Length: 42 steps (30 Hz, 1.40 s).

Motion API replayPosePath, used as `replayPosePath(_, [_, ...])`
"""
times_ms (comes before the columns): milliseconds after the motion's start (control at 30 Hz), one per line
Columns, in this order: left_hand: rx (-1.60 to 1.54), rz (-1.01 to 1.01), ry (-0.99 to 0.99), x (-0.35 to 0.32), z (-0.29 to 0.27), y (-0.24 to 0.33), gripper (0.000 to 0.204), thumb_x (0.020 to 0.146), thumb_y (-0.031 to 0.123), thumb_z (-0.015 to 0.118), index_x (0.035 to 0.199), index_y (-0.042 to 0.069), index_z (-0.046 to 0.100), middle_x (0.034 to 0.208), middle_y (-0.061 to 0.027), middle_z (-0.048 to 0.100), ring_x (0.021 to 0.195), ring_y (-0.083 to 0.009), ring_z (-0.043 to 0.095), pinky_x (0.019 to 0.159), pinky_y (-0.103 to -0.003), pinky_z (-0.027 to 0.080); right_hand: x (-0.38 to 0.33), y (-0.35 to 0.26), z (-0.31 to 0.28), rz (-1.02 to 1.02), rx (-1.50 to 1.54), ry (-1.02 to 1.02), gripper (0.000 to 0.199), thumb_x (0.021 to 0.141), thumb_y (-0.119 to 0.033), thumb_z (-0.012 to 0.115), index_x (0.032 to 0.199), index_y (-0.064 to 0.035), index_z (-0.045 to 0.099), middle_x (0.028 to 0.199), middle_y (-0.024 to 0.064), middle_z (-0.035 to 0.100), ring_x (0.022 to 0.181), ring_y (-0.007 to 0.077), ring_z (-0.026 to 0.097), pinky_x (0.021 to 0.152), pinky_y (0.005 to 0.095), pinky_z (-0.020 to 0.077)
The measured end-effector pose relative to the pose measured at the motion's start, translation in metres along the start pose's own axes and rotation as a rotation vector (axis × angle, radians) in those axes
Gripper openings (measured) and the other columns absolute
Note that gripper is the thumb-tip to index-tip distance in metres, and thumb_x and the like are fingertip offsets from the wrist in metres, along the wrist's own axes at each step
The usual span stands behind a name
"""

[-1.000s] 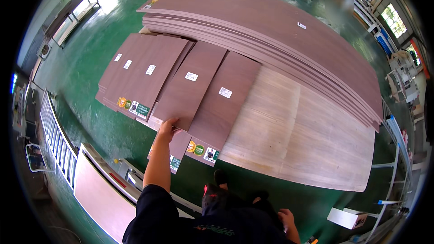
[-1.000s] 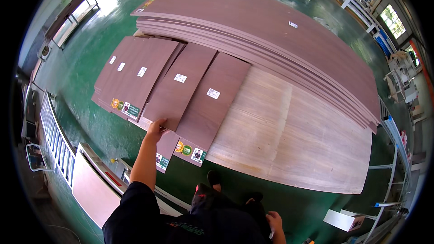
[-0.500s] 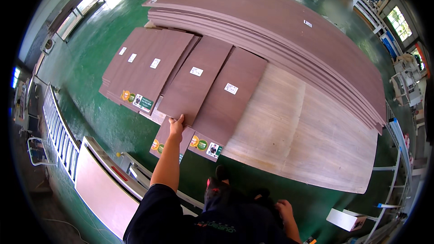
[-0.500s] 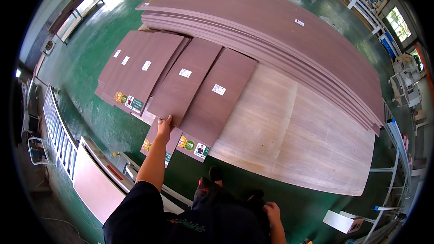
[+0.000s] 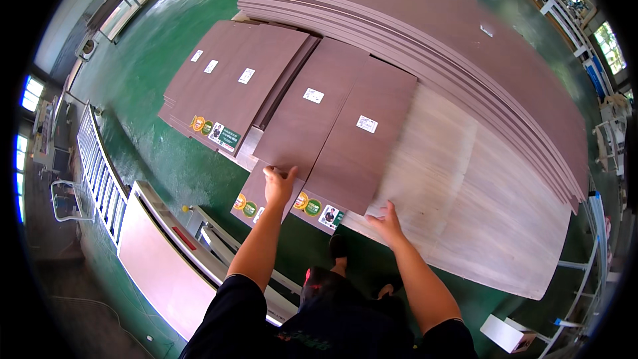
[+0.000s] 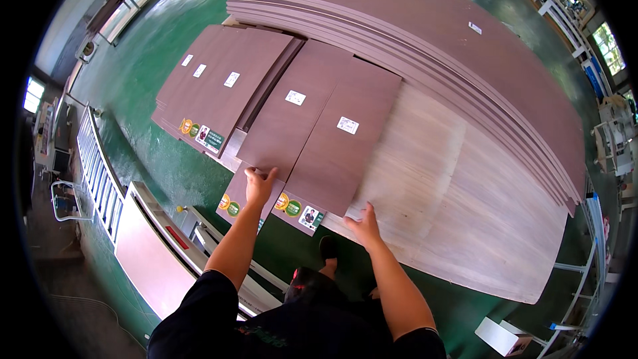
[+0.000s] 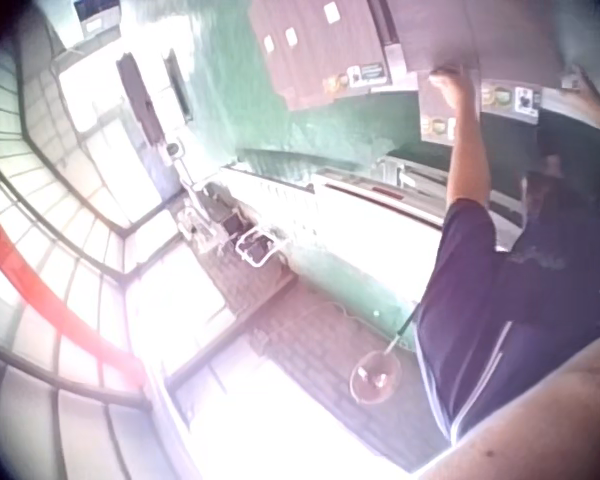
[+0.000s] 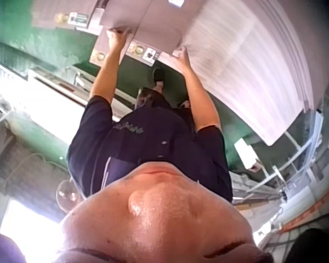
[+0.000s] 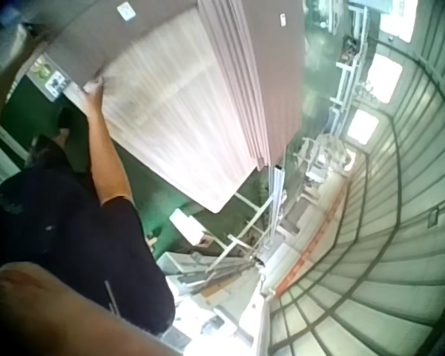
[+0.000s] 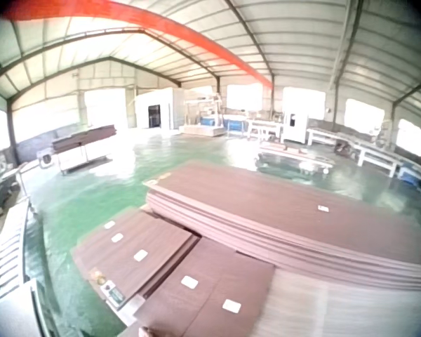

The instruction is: The person picks up wooden panels from a stack one by one and feeds them into a large processing machine.

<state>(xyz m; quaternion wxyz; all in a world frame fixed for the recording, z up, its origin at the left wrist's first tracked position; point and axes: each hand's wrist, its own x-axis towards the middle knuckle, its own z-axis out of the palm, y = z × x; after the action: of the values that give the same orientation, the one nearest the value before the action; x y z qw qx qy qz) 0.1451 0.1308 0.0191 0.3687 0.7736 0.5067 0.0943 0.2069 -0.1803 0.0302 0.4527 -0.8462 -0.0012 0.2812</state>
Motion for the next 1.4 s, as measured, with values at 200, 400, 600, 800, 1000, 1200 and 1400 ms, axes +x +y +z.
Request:
replayPosePath(200, [0.074, 0.209, 0.130, 0.010, -0.001, -0.004, 0.073, 0.071, 0.019, 0.073, 0.127, 0.000, 0.030, 0.113, -0.0250, 0.040, 0.094, -0.0392, 0.055, 0.082, -0.042, 0.046, 0.032, 0.009, 0.064, -0.328, -0.245, 0.157, 0.086, 0.067, -0.003, 0.072, 0.134, 0.0036, 0.018, 0.115, 0.0189, 0.045, 0.105, 0.0244, 0.051, 0.087, 0.0349, 0.0440])
replayPosePath(400, [-0.099, 0.213, 0.043, 0.014, -0.009, -0.008, 0.068, 0.072, 0.015, 0.071, 0.126, -0.001, 0.033, 0.115, -0.0261, 0.039, 0.097, -0.0381, 0.053, 0.086, -0.041, 0.044, 0.044, 0.009, 0.065, -0.157, 0.105, 0.034, 0.076, 0.068, -0.003, 0.067, 0.131, 0.0038, 0.025, 0.121, 0.0213, 0.041, 0.109, 0.0305, 0.048, 0.092, 0.0371, 0.0411])
replayPosePath(600, [0.549, -0.208, 0.464, -0.016, -0.076, -0.123, 0.074, 0.068, 0.047, 0.071, 0.120, 0.002, 0.044, 0.119, -0.0178, 0.046, 0.109, -0.0350, 0.045, 0.091, -0.044, 0.039, 0.031, -0.032, 0.046, 0.041, 0.418, -0.080, 0.074, 0.071, -0.002, 0.067, 0.132, 0.0013, 0.024, 0.114, 0.0153, 0.048, 0.104, 0.0233, 0.052, 0.083, 0.0325, 0.0460])
replayPosePath(800, [-1.223, -0.714, -0.070, -0.069, -0.052, -0.156, 0.036, 0.092, 0.037, 0.048, 0.107, 0.005, 0.050, 0.095, -0.0054, 0.059, 0.082, -0.0203, 0.060, 0.068, -0.036, 0.052, 0.038, -0.054, 0.043, 0.212, 0.950, -0.167, 0.074, 0.069, -0.002, 0.066, 0.132, -0.0019, 0.027, 0.116, 0.0121, 0.049, 0.110, 0.0229, 0.047, 0.095, 0.0352, 0.0349])
replayPosePath(1000, [-1.216, -0.723, 0.017, -0.078, -0.029, -0.153, 0.035, 0.093, 0.036, 0.046, 0.109, 0.005, 0.048, 0.098, -0.0059, 0.058, 0.087, -0.0215, 0.059, 0.072, -0.038, 0.051, 0.039, -0.053, 0.038, 0.195, 0.943, -0.158, 0.075, 0.066, -0.001, 0.066, 0.130, -0.0029, 0.028, 0.119, 0.0105, 0.047, 0.113, 0.0227, 0.044, 0.098, 0.0354, 0.0317])
replayPosePath(1200, [-1.259, -0.729, 0.060, -0.083, -0.016, -0.162, 0.033, 0.094, 0.035, 0.047, 0.108, 0.006, 0.047, 0.100, -0.0056, 0.057, 0.086, -0.0214, 0.059, 0.073, -0.037, 0.051, 0.035, -0.055, 0.046, 0.110, 0.877, -0.150, 0.075, 0.066, -0.002, 0.065, 0.131, -0.0056, 0.028, 0.121, 0.0094, 0.046, 0.114, 0.0218, 0.042, 0.098, 0.0346, 0.0301])
replayPosePath(1400, [-1.315, -0.713, 0.033, -0.087, -0.013, -0.175, 0.036, 0.093, 0.036, 0.047, 0.113, 0.006, 0.047, 0.103, -0.0058, 0.057, 0.090, -0.0213, 0.058, 0.077, -0.037, 0.050, 0.034, -0.057, 0.042, 0.104, 0.666, -0.207, 0.084, 0.066, -0.005, 0.067, 0.137, -0.0032, 0.022, 0.132, 0.0121, 0.037, 0.124, 0.0235, 0.034, 0.103, 0.0343, 0.0252])
